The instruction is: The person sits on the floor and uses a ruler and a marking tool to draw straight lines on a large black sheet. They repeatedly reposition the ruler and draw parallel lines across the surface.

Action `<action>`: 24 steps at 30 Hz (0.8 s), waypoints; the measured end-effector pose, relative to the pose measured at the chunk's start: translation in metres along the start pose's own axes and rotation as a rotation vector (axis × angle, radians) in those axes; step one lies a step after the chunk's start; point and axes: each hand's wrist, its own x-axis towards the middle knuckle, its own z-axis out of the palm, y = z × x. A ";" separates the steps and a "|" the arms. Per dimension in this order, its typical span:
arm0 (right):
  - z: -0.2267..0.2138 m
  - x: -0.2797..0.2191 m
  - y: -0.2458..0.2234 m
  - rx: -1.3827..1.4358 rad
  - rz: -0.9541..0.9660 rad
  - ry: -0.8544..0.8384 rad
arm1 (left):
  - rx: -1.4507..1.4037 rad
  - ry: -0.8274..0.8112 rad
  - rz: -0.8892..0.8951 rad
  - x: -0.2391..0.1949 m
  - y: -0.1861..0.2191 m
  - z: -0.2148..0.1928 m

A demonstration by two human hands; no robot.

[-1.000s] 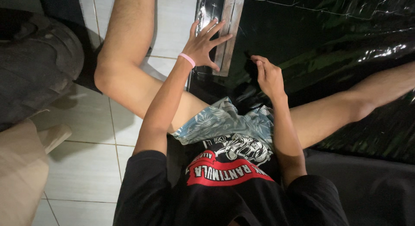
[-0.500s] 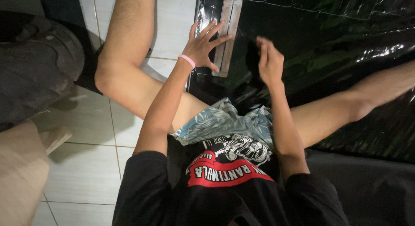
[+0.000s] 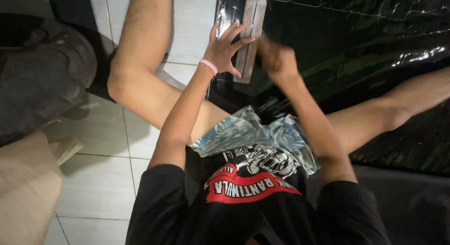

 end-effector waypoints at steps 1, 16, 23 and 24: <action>-0.003 -0.019 -0.015 0.002 -0.067 -0.028 | -0.009 -0.001 0.000 -0.001 -0.001 0.002; -0.013 -0.069 -0.054 0.249 -0.020 -0.121 | -0.006 -0.026 -0.024 0.003 -0.004 0.017; -0.008 -0.025 -0.003 0.267 0.090 0.134 | 0.008 0.021 0.005 0.004 -0.010 0.019; 0.002 0.000 0.008 0.050 0.024 0.195 | 0.000 0.031 0.008 0.003 -0.009 0.018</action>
